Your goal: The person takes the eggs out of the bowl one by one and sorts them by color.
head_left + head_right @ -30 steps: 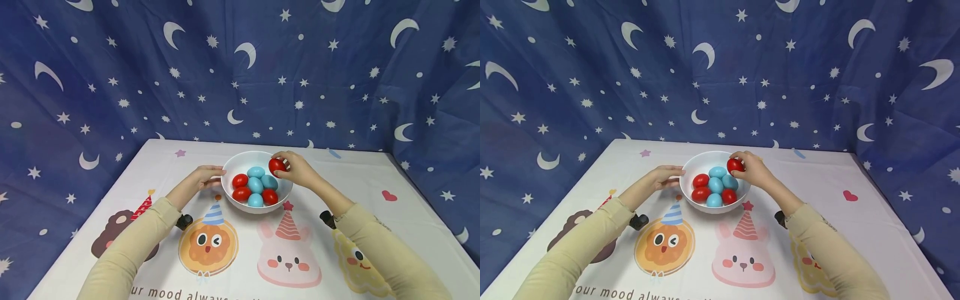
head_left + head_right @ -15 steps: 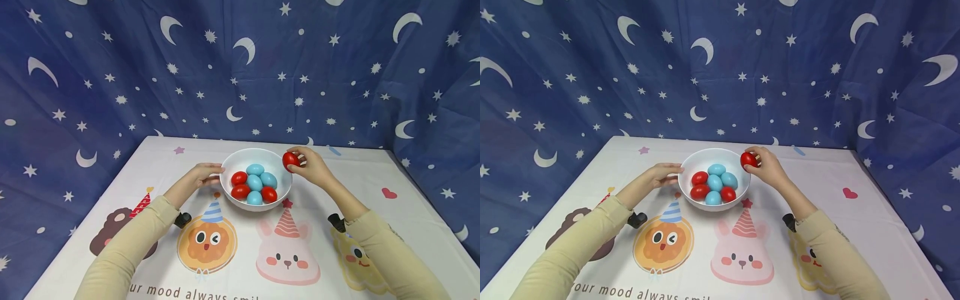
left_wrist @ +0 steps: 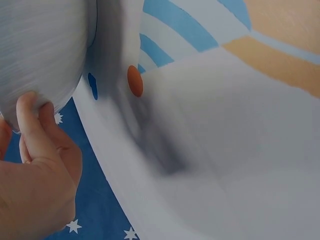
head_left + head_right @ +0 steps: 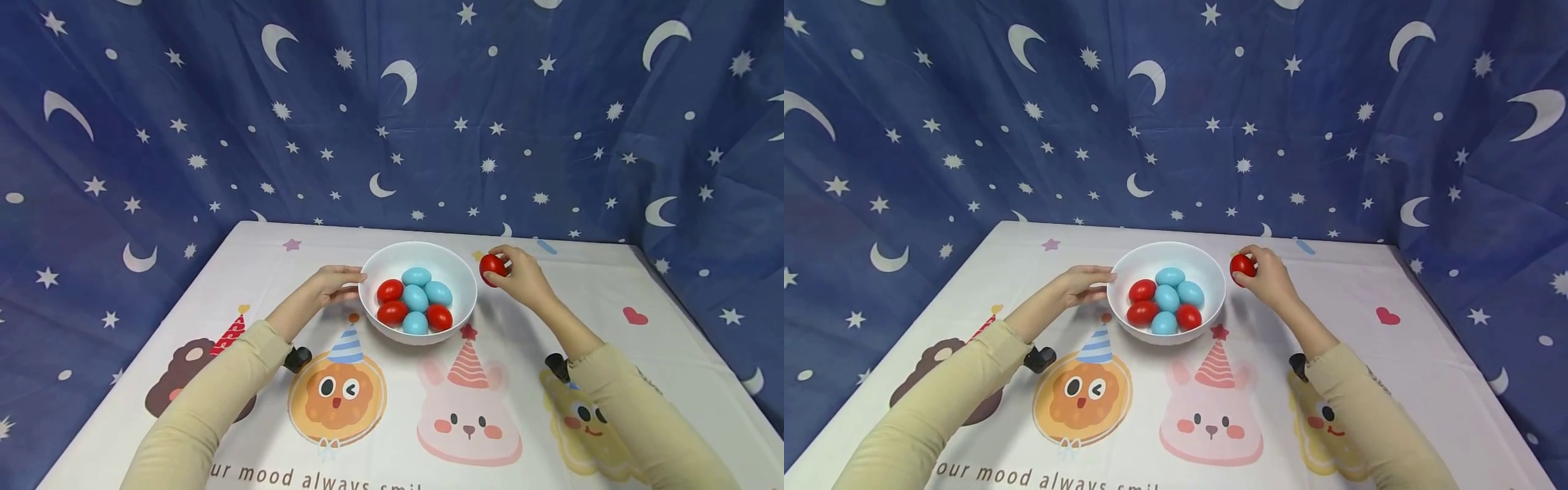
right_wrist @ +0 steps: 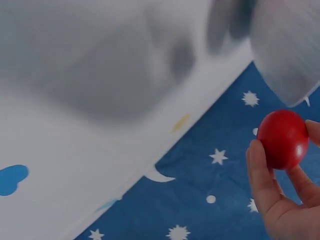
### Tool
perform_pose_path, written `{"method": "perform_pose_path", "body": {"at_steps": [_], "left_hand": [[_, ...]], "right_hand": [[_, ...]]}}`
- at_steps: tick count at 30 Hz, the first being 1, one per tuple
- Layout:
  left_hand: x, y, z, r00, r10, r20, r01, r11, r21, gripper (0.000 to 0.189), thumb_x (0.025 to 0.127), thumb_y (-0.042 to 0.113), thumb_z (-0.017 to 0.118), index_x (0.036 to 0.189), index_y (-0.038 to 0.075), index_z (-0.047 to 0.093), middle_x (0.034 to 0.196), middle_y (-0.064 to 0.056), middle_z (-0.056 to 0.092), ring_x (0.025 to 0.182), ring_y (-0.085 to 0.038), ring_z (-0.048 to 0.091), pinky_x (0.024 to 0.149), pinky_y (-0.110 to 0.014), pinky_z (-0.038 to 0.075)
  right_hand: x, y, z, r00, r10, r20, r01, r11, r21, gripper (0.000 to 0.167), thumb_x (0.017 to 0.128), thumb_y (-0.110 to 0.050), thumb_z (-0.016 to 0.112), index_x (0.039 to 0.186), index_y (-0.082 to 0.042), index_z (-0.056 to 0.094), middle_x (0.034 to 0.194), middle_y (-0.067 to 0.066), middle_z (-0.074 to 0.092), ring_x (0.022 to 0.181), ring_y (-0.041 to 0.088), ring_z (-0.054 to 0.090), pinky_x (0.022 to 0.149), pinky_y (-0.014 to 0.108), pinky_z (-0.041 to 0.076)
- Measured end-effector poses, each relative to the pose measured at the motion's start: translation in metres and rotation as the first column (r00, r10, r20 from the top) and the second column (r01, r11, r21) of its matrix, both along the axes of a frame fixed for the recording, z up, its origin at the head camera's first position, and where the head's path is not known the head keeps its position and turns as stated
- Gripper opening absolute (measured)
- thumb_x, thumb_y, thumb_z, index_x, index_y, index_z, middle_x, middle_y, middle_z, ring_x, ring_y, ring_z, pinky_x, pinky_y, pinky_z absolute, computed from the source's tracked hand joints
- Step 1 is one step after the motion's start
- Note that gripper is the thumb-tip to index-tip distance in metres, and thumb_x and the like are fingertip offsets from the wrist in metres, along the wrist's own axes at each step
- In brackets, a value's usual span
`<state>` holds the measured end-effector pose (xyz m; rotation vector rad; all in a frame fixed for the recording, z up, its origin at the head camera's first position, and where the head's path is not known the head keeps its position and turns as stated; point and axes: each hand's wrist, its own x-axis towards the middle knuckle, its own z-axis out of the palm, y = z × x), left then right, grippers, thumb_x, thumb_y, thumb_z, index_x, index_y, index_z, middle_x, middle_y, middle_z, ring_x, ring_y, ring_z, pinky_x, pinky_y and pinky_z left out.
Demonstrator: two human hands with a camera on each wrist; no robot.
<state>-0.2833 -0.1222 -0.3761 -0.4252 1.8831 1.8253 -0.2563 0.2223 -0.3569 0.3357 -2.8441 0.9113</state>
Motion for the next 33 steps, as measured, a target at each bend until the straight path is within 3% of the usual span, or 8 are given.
{"method": "perform_pose_path", "body": {"at_steps": [7,16,21,28,33], "left_hand": [[-0.001,-0.002,0.0,1.0,-0.003,0.008,0.003,1.0,0.004,0.05,0.091,0.009,0.062,0.139,0.007,0.046,0.108,-0.004,0.056,0.072,-0.008,0.06,0.06,-0.016,0.06],[0.0,0.001,0.001,1.0,-0.001,0.011,0.002,1.0,-0.014,0.049,0.091,0.01,0.063,0.138,0.008,0.048,0.119,-0.008,0.055,0.076,-0.01,0.061,0.062,-0.016,0.06],[0.001,0.001,0.0,1.0,-0.008,0.005,0.008,1.0,-0.018,0.048,0.091,0.01,0.062,0.137,0.007,0.048,0.12,-0.008,0.055,0.078,-0.011,0.061,0.062,-0.015,0.06],[0.0,-0.001,-0.002,1.0,-0.026,0.0,0.026,1.0,-0.008,0.049,0.091,0.01,0.061,0.138,0.006,0.047,0.107,-0.006,0.057,0.067,-0.007,0.062,0.058,-0.014,0.059],[0.0,-0.002,-0.001,1.0,-0.019,0.001,0.019,1.0,-0.001,0.049,0.091,0.011,0.062,0.138,0.006,0.047,0.112,-0.007,0.056,0.072,-0.008,0.061,0.058,-0.014,0.059]], "right_hand": [[-0.009,0.004,-0.016,0.997,-0.019,0.074,0.016,0.999,0.039,0.042,0.085,-0.014,0.067,0.119,0.007,0.054,0.106,0.028,0.059,0.091,0.037,0.058,0.076,0.044,0.061],[-0.018,0.004,-0.03,0.971,-0.067,0.231,0.042,0.993,0.111,0.041,0.084,-0.015,0.066,0.116,0.008,0.053,0.099,0.026,0.059,0.085,0.032,0.057,0.073,0.036,0.059],[-0.022,0.002,-0.037,0.956,-0.084,0.28,0.046,0.989,0.14,0.04,0.084,-0.017,0.066,0.114,0.008,0.053,0.099,0.025,0.06,0.083,0.03,0.058,0.072,0.033,0.06],[-0.025,-0.001,-0.042,0.941,-0.096,0.324,0.049,0.987,0.15,0.043,0.085,-0.019,0.066,0.115,0.008,0.053,0.105,0.026,0.058,0.087,0.031,0.057,0.075,0.032,0.061],[-0.025,-0.002,-0.04,0.939,-0.092,0.332,0.052,0.99,0.128,0.042,0.084,-0.018,0.068,0.113,0.008,0.052,0.105,0.027,0.058,0.087,0.032,0.056,0.076,0.034,0.061]]}}
